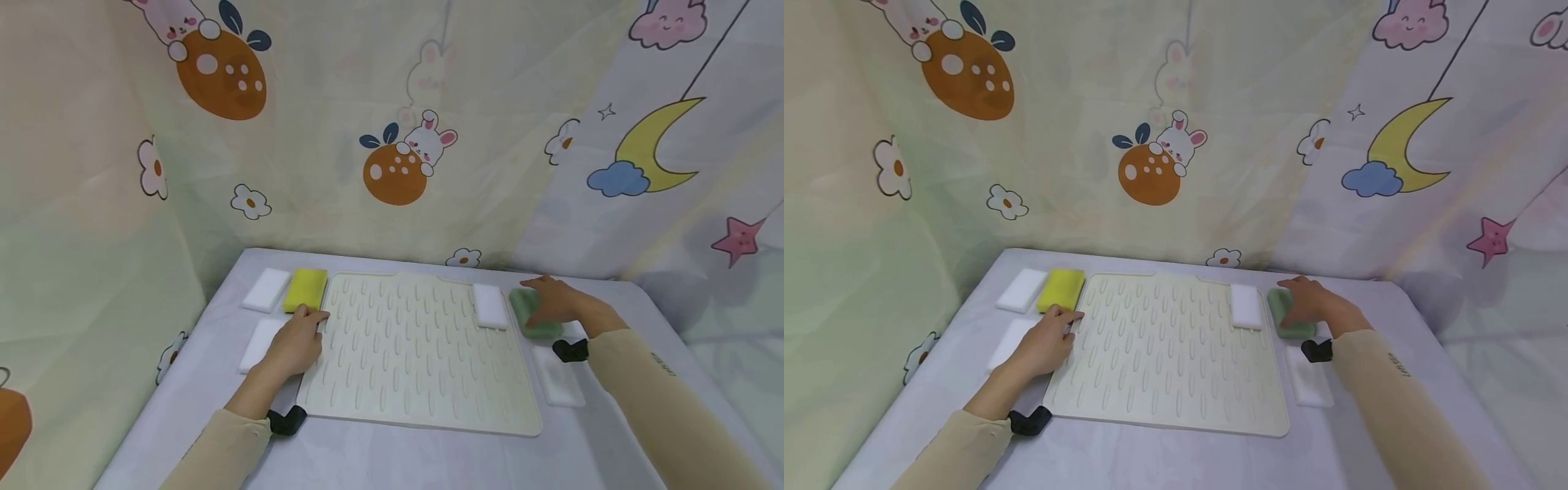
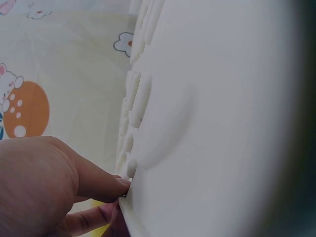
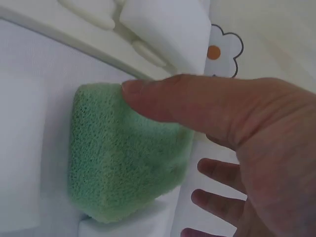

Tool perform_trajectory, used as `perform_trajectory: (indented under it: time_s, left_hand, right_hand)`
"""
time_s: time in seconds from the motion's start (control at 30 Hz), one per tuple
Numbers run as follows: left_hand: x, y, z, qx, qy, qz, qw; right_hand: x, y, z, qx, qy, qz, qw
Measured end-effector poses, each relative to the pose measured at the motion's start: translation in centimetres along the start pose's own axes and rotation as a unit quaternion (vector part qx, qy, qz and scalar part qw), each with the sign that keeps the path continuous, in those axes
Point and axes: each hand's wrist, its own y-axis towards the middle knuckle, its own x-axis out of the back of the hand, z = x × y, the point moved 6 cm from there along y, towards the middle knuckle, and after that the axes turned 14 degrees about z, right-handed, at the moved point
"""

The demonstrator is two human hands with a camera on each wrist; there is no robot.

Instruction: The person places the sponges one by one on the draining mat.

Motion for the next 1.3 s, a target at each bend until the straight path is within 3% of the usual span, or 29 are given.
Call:
perform_trajectory:
  time_s: [0.23, 0.93, 1.3]
  left_hand:
    - [-0.1, 0.1, 0.0, 0.002, 0.002, 0.001, 1.0]
    - [0.0, 0.3, 0.1, -0.002, 0.005, -0.009, 0.9999]
    - [0.0, 0.2, 0.1, -0.004, 0.005, -0.006, 1.0]
  right_hand:
    - [-0.7, 0.3, -1.3, 0.021, 0.015, 0.014, 1.0]
    - [-1.5, 0.4, -1.6, 0.032, 0.082, 0.031, 0.996]
    - [-1.7, 0.6, -1.7, 0.038, 0.058, 0.013, 0.997]
